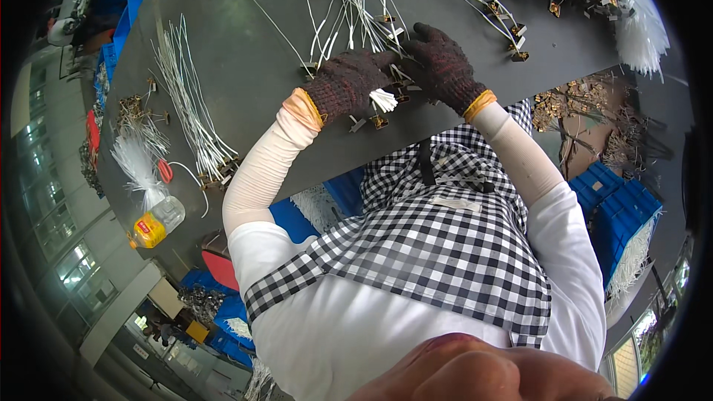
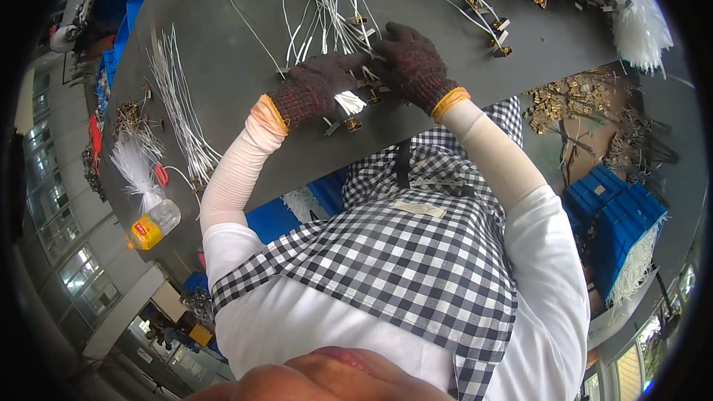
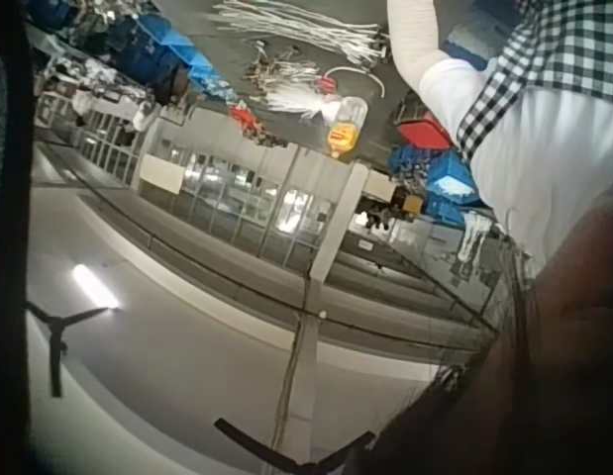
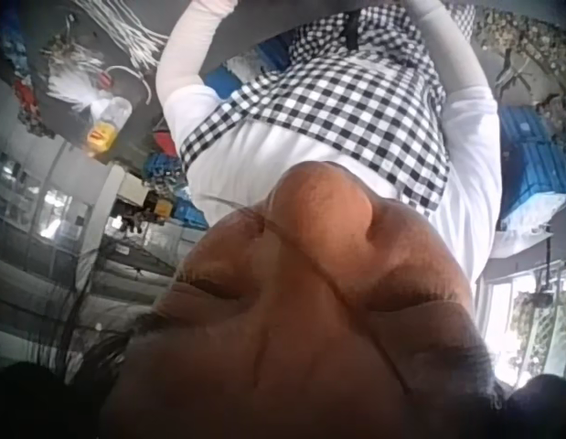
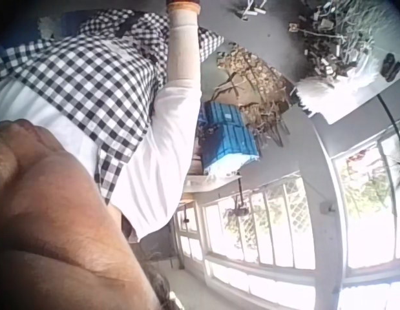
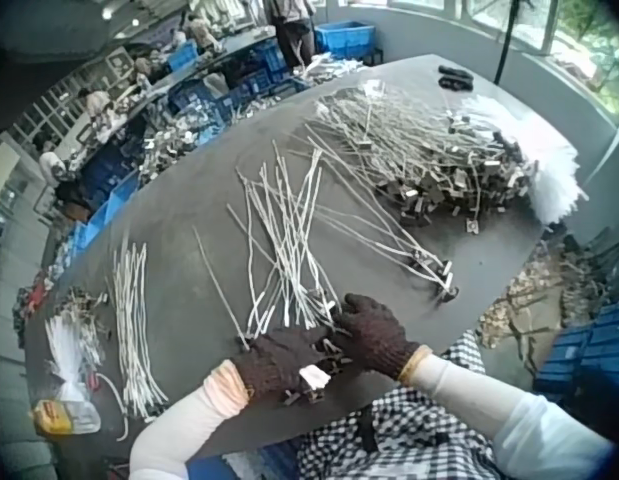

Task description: Organizing and bundling groups of electrical wires at a manual assembly station.

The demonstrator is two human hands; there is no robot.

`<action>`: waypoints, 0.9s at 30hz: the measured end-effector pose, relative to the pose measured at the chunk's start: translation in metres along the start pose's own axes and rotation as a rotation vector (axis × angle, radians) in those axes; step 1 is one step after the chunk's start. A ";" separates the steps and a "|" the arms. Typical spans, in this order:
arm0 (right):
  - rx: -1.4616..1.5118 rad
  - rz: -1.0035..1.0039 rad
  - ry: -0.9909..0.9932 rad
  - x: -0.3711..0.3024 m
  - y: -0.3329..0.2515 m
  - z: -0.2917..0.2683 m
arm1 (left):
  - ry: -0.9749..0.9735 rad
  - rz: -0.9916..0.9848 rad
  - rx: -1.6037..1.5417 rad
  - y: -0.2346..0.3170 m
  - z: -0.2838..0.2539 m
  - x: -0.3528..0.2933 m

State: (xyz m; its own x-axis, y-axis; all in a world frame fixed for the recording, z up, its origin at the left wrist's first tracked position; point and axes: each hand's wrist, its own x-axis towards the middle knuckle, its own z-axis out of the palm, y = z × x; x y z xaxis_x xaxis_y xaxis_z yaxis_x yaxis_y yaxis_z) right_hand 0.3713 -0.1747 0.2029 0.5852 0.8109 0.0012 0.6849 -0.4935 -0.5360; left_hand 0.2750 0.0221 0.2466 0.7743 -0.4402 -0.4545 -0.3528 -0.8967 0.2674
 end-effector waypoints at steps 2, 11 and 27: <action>-0.046 -0.005 0.007 -0.002 0.007 0.008 | -0.001 -0.003 -0.013 0.001 -0.002 0.000; -0.134 -0.052 -0.086 -0.001 0.002 0.000 | 0.040 0.010 -0.056 -0.002 0.004 -0.003; -0.157 -0.105 0.025 -0.004 0.013 0.012 | 0.229 -0.145 -0.184 -0.021 -0.040 -0.019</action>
State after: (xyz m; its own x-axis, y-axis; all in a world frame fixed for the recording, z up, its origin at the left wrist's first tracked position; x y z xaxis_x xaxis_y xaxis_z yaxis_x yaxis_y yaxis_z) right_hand 0.3729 -0.1807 0.1861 0.5160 0.8535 0.0728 0.8013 -0.4509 -0.3932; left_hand 0.2890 0.0514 0.2836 0.9148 -0.2680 -0.3021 -0.1456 -0.9166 0.3723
